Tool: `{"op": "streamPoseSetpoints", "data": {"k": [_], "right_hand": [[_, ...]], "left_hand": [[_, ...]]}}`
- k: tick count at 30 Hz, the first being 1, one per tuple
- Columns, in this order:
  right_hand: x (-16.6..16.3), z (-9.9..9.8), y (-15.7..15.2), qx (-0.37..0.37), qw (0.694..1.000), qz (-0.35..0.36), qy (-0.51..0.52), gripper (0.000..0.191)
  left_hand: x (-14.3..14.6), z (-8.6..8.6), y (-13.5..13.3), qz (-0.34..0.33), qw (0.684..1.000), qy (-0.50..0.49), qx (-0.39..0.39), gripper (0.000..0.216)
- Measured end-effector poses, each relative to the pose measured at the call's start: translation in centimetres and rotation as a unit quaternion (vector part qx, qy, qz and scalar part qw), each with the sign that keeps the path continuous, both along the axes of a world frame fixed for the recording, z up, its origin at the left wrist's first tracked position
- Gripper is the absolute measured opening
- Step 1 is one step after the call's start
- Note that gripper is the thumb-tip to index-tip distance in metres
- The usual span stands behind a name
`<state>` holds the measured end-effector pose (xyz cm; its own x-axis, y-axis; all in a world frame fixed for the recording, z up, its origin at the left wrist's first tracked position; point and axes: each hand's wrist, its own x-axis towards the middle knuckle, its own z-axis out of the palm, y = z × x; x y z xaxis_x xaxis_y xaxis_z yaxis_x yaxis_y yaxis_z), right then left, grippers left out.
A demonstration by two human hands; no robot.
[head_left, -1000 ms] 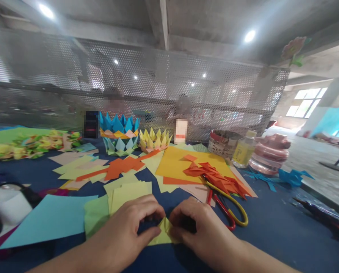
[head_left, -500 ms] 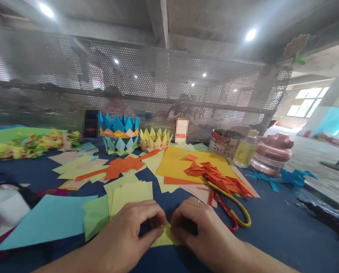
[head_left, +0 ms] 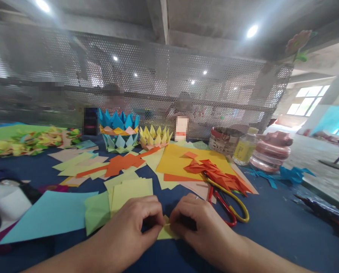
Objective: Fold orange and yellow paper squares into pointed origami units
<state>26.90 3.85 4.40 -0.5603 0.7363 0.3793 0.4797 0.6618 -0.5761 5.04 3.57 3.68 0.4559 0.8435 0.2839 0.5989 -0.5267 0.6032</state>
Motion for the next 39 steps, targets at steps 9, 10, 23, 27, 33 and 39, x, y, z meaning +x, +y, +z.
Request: {"op": "streamPoseSetpoints", "data": {"k": [9, 10, 23, 27, 33, 39], "right_hand": [[0.2, -0.1, -0.1, 0.108, 0.993, 0.045, -0.015, 0.023], [0.2, 0.0, -0.1, 0.125, 0.990, 0.055, -0.031, 0.023], [0.4, 1.1, -0.5, 0.187, 0.968, 0.087, -0.142, 0.024], [0.5, 1.1, -0.5, 0.181, 0.966, 0.090, -0.159, 0.022], [0.6, 0.7, -0.4, 0.225, 0.951, 0.099, -0.187, 0.025], [0.6, 0.5, -0.6, 0.270, 0.934, 0.090, -0.215, 0.024]], "left_hand": [[-0.9, -0.5, -0.1, -0.088, 0.993, 0.018, 0.075, 0.018], [-1.0, -0.5, -0.1, -0.097, 0.992, 0.024, 0.082, 0.019], [-1.2, -0.5, -0.7, -0.127, 0.971, 0.108, 0.170, 0.028], [-1.1, 0.0, -1.1, -0.120, 0.964, 0.117, 0.205, 0.035], [-0.9, -0.6, -1.2, -0.097, 0.943, 0.116, 0.297, 0.032], [-0.6, -1.3, -1.7, -0.066, 0.906, 0.126, 0.398, 0.037]]}}
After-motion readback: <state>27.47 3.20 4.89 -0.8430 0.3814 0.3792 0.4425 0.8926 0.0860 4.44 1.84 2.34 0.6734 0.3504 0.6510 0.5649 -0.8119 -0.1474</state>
